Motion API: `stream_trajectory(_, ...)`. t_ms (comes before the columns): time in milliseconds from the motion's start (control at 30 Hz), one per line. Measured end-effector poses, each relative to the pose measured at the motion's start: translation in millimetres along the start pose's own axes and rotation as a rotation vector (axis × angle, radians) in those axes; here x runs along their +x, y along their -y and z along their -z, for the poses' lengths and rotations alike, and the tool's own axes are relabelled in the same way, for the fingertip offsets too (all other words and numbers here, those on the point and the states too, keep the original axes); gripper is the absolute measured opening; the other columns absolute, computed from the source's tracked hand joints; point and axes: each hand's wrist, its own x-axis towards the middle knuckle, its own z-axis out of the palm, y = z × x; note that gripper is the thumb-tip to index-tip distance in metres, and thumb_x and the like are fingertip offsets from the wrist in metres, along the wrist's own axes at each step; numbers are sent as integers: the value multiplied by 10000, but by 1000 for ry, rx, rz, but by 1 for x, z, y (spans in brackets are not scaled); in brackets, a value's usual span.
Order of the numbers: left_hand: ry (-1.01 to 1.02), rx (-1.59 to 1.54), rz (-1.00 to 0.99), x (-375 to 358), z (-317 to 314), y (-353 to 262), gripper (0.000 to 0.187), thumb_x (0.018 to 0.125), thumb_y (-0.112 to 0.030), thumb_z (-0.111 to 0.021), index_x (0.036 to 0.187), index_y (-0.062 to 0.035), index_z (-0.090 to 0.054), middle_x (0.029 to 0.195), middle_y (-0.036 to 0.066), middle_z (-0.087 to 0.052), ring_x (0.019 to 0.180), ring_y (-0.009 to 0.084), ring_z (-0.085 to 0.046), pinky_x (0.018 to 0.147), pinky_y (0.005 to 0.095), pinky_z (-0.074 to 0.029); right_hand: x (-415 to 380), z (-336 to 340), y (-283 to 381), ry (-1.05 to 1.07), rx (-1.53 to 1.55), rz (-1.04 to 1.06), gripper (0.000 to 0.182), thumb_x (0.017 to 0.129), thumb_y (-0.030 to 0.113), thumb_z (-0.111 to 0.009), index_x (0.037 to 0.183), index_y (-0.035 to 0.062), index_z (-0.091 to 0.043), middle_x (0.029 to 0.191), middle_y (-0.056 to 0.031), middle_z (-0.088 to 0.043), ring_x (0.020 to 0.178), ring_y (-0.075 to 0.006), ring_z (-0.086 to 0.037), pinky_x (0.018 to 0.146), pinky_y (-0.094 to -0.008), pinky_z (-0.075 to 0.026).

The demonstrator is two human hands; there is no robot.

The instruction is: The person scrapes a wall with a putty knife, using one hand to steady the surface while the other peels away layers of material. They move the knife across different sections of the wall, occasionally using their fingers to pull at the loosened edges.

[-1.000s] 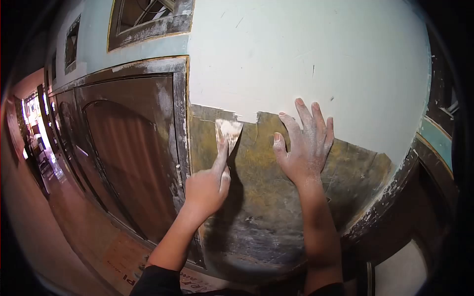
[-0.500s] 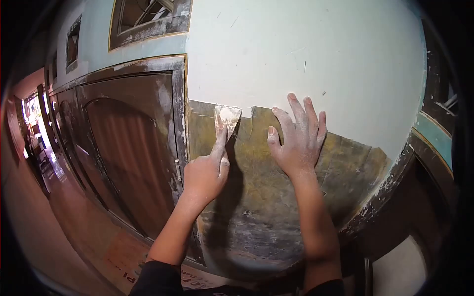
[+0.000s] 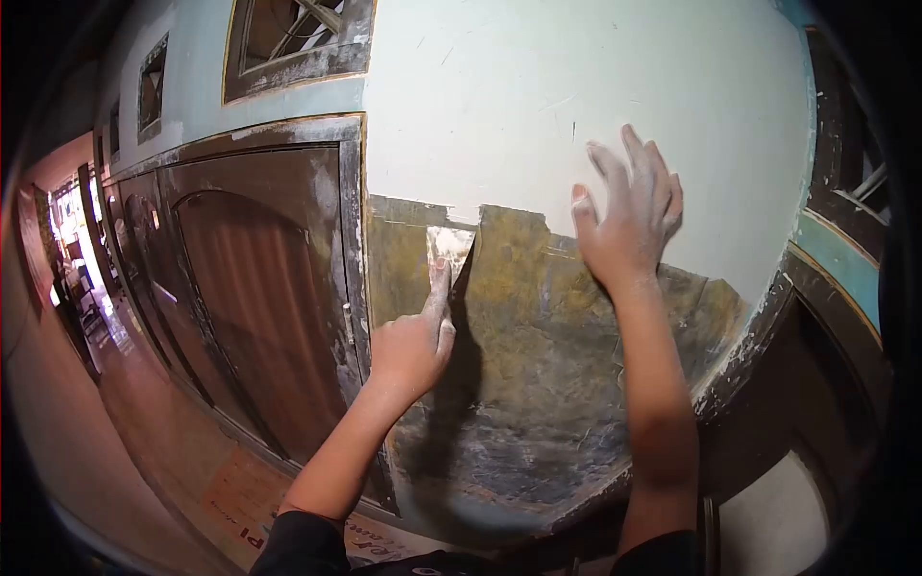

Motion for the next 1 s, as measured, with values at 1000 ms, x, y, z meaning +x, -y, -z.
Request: stream_trajectory(1000, -63, -21, 48, 6, -4, -13, 750, 925, -191, -480, 1603, -222, -162, 684, 246, -629, 687, 452, -633, 697, 547, -493, -19, -3, 6, 59, 20, 72, 425, 872, 359, -658, 1289, 297, -605, 1543, -8, -368, 1481, -279, -226, 1201, -599, -150)
